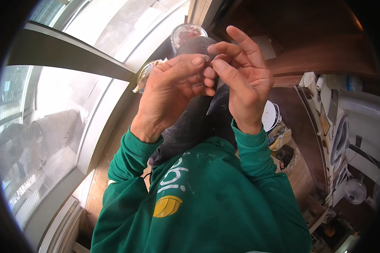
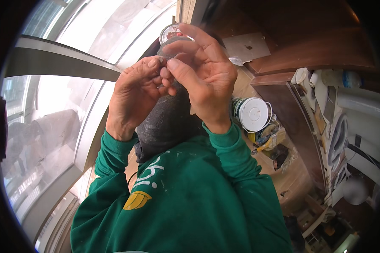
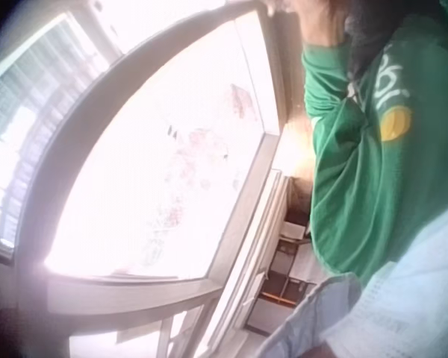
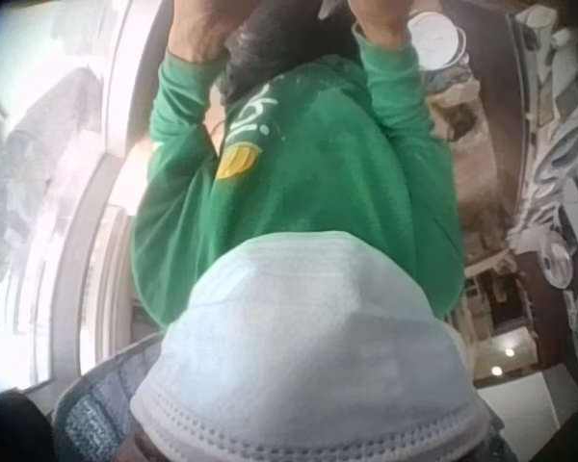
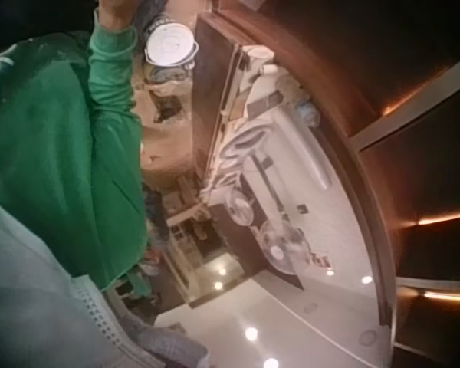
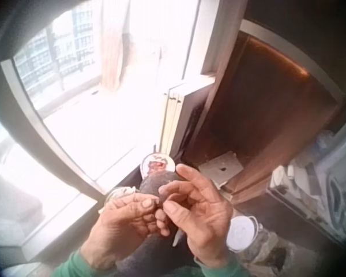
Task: The person handles a small gray panel and adhesive, then kneels to install a wooden cabinet door. They align the door, insert small fasteners into holes, and press the door into place while other workers are visible in the background.
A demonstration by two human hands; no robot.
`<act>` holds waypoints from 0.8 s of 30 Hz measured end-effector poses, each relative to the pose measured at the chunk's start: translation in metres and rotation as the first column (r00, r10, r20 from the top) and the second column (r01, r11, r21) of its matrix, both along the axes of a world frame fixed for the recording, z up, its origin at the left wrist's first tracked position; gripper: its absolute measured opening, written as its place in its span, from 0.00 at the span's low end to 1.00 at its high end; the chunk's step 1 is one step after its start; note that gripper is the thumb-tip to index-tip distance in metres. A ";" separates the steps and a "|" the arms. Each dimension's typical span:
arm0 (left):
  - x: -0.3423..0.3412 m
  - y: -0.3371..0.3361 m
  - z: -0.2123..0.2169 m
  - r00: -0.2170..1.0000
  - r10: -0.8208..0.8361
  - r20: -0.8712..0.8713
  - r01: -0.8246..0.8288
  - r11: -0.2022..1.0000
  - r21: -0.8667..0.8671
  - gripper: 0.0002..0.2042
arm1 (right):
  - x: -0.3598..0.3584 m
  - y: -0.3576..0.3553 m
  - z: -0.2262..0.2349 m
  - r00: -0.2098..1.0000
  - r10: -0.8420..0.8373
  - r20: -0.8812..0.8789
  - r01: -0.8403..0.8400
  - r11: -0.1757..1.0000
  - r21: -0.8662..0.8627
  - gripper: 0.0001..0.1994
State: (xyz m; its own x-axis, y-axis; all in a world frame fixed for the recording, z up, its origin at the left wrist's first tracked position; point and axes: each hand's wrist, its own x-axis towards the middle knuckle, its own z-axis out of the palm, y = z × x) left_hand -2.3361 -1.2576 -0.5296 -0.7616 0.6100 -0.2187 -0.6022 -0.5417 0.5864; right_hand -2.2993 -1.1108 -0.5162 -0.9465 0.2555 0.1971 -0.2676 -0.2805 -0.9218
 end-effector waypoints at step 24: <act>0.001 -0.001 -0.012 0.994 0.110 -0.029 -0.112 0.988 -0.109 0.12 | 0.017 0.000 -0.023 0.992 -0.045 -0.119 0.087 0.921 0.379 0.18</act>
